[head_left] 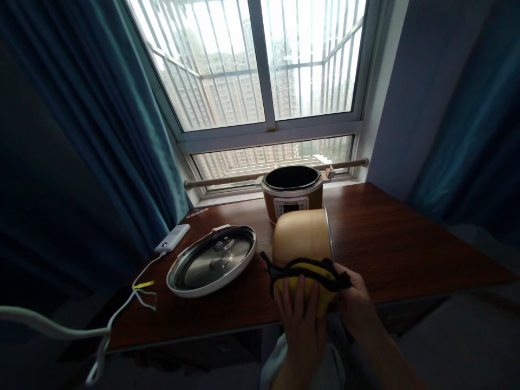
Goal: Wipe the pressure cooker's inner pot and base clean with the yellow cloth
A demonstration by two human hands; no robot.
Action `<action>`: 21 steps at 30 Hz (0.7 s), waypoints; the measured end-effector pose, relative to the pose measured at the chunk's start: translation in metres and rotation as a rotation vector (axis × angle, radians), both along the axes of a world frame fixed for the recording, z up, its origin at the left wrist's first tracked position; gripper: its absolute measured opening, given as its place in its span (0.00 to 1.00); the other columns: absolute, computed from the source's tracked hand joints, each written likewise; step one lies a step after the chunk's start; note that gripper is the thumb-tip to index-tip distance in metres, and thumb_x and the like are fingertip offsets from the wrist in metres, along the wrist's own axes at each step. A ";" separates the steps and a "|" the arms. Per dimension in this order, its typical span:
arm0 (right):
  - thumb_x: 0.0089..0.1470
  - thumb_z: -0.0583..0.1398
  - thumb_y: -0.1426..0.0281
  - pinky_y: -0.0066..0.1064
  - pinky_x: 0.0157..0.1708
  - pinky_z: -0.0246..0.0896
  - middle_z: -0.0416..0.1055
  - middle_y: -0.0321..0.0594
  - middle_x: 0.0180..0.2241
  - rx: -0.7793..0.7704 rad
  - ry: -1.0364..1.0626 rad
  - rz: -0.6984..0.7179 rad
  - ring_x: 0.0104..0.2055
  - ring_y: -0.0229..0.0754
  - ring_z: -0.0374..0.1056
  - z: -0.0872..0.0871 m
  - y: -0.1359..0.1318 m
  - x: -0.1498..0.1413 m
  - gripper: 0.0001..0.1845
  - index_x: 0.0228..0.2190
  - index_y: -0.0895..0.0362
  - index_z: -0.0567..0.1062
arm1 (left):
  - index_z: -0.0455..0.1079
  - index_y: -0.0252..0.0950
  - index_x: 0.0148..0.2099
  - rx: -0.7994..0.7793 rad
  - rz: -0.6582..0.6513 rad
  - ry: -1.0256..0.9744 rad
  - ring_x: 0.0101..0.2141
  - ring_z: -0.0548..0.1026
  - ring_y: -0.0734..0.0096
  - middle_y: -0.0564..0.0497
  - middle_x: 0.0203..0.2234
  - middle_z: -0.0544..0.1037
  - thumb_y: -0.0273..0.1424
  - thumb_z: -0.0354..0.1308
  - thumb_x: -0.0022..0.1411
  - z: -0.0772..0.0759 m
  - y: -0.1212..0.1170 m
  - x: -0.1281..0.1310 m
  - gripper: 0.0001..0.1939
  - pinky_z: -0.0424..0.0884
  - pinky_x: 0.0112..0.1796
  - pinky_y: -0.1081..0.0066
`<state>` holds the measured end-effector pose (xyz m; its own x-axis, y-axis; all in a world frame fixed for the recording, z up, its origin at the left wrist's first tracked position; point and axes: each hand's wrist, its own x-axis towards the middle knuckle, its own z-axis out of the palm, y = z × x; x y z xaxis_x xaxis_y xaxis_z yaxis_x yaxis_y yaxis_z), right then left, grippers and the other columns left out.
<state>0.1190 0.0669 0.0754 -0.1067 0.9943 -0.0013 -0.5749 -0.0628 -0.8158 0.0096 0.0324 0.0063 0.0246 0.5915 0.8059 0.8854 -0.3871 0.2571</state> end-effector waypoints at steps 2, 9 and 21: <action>0.46 0.63 0.59 0.24 0.19 0.59 0.73 0.37 0.21 -0.044 0.001 0.022 0.21 0.36 0.66 0.011 0.003 0.002 0.13 0.26 0.58 0.76 | 0.61 0.41 0.58 0.007 0.012 0.018 0.61 0.44 0.47 0.48 0.60 0.56 0.31 0.48 0.59 -0.005 -0.002 -0.001 0.23 0.41 0.56 0.42; 0.42 0.64 0.56 0.33 0.28 0.68 0.76 0.41 0.24 -0.056 -0.072 0.145 0.30 0.47 0.73 0.035 0.029 0.011 0.18 0.31 0.57 0.77 | 0.61 0.42 0.58 -0.032 -0.063 0.225 0.62 0.41 0.46 0.51 0.60 0.56 0.33 0.51 0.58 -0.008 -0.013 -0.004 0.24 0.41 0.56 0.42; 0.44 0.64 0.60 0.38 0.38 0.68 0.76 0.48 0.32 -0.138 0.092 0.212 0.37 0.49 0.73 0.040 0.026 0.011 0.20 0.35 0.63 0.76 | 0.39 0.40 0.65 -0.218 -0.112 -0.534 0.62 0.44 0.62 0.45 0.64 0.44 0.31 0.39 0.65 0.042 0.026 -0.027 0.28 0.47 0.59 0.57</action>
